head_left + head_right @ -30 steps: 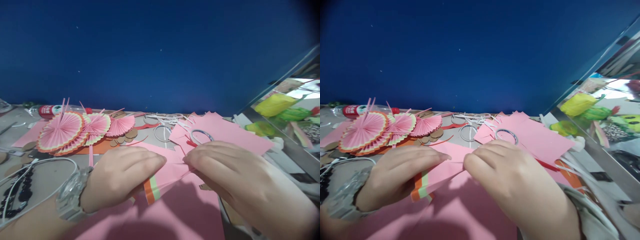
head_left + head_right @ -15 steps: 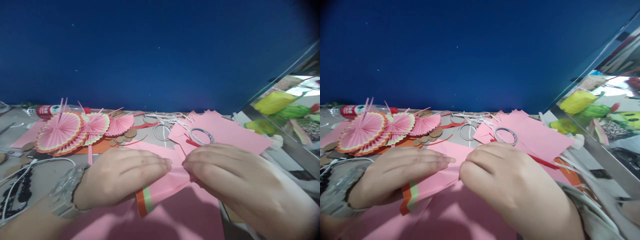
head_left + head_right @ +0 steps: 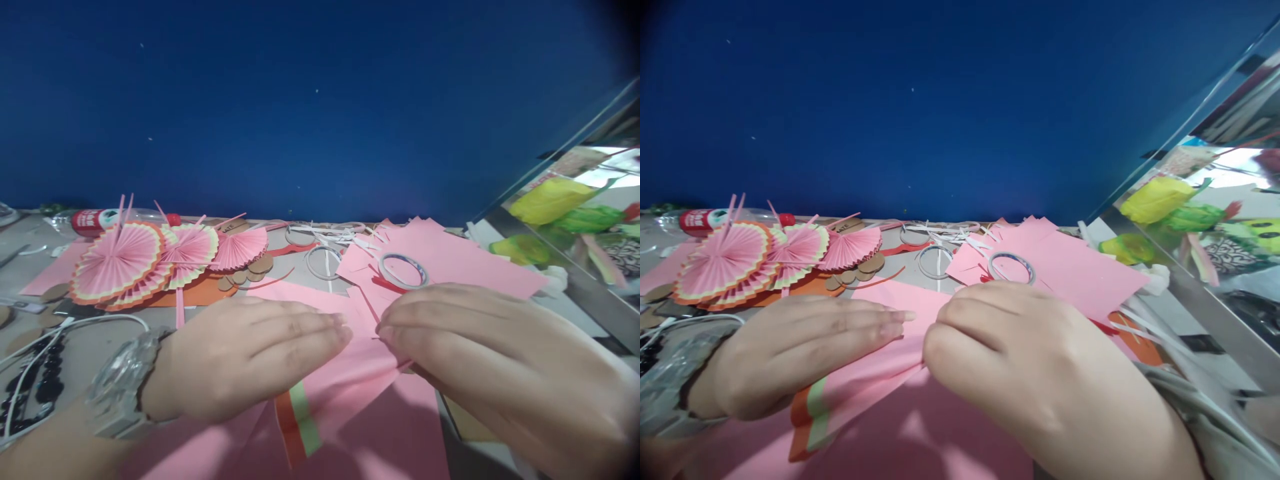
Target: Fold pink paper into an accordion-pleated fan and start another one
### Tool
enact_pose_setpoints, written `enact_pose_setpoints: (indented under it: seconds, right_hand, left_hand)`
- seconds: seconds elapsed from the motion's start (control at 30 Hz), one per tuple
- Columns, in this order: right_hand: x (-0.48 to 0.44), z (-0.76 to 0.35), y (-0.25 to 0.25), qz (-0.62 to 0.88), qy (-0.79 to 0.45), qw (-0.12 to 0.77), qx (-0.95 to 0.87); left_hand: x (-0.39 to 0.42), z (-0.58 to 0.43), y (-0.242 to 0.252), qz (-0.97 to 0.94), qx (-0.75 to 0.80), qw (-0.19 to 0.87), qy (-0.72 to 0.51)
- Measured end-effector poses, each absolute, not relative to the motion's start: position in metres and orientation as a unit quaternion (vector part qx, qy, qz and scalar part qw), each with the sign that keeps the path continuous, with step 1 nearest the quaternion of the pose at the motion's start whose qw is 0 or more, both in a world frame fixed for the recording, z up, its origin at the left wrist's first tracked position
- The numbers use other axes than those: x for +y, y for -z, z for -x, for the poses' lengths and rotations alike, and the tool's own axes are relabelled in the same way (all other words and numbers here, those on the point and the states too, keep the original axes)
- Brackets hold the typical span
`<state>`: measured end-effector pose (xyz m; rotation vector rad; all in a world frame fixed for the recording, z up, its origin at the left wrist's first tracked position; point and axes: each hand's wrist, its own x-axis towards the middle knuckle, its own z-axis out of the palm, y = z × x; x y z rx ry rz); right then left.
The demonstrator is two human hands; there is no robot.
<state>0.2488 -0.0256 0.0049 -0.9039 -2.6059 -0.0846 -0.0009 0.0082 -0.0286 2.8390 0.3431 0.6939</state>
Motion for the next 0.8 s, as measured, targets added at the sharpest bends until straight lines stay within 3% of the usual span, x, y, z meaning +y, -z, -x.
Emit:
enact_pose_setpoints:
  seconds: [0.3,0.47,0.6,0.8]
  right_hand:
    - [-0.028,-0.25,-0.009,0.321,0.03,0.184,-0.929]
    - [-0.027,-0.247,-0.001,0.35,0.049,0.173,-0.919]
    - [-0.027,-0.243,0.002,0.351,0.08,0.182,-0.915]
    - [-0.028,-0.241,0.002,0.357,0.068,0.211,-0.907]
  left_hand:
    - [0.014,0.003,0.029,-0.942,0.075,0.163,-0.285]
    - [0.002,-0.007,0.031,-0.899,0.15,0.15,-0.384]
    - [-0.009,-0.015,0.031,-0.889,0.265,0.087,-0.363]
    - [-0.011,-0.012,0.026,-0.879,0.318,0.107,-0.34]
